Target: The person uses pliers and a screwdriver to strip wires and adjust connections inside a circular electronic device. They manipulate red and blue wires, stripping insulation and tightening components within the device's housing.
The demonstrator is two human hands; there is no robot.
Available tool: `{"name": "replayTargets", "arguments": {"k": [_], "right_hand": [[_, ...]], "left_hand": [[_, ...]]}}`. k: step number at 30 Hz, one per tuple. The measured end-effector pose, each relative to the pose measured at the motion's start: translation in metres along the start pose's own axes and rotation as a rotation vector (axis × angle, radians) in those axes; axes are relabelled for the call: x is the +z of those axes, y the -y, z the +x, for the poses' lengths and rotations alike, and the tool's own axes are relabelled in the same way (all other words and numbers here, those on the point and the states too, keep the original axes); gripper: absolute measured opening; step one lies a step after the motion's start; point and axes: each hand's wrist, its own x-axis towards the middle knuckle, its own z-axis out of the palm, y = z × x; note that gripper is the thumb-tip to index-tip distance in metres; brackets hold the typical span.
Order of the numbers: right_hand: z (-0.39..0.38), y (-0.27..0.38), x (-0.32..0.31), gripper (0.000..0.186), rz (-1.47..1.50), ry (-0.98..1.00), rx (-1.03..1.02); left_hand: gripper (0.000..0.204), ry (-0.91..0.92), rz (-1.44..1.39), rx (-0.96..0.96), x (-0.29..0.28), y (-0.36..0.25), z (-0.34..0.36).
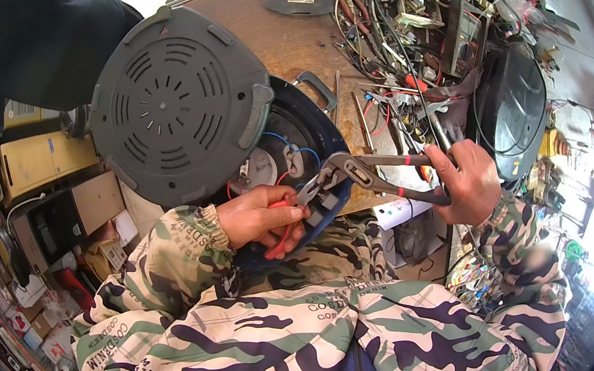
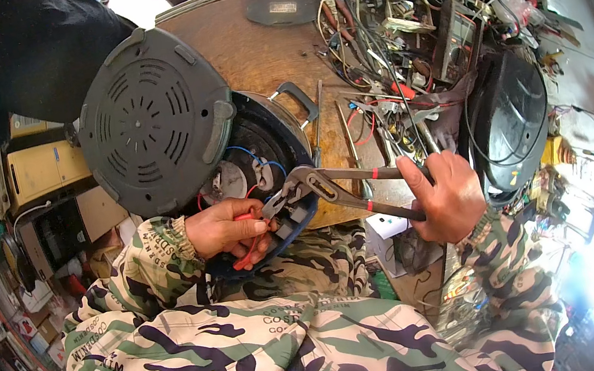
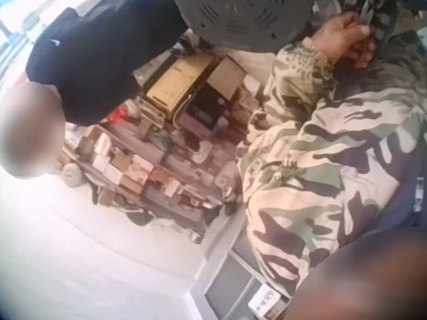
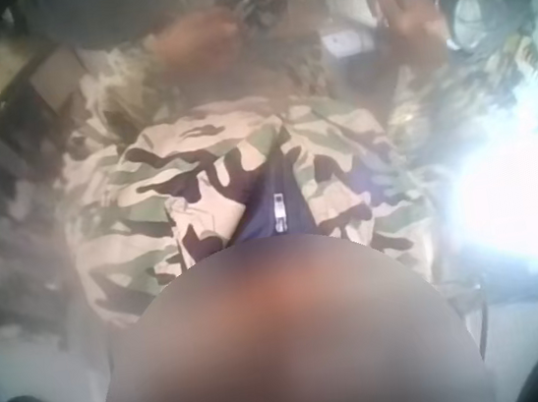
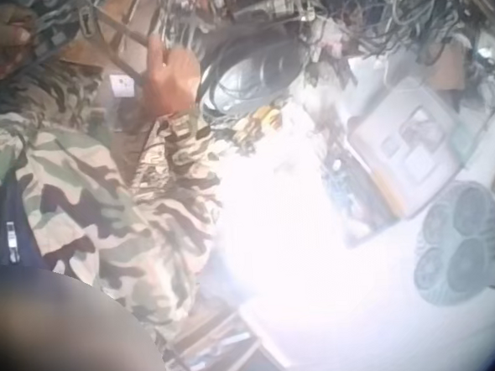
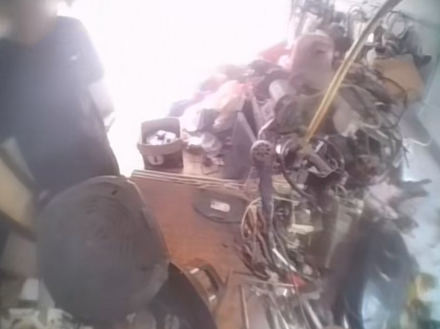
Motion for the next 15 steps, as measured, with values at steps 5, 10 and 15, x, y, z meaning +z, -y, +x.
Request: {"name": "replayTargets", "arguments": {"k": [5,10,15], "right_hand": [[0.049,-0.038,-0.015,0.080,-0.025,0.028,-0.228],[0.123,-0.066,-0.041,0.086,-0.033,0.156,-0.500],[0.214,-0.078,-0.049,0.057,-0.106,0.180,-0.887]], "left_hand": [[0.024,-0.002,0.027,0.035,-0.005,-0.007,-0.001],[0.024,0.077,0.003,0.064,-0.013,-0.001,-0.003],[0.025,0.086,0.039,0.055,-0.017,-0.002,-0.004]]}}
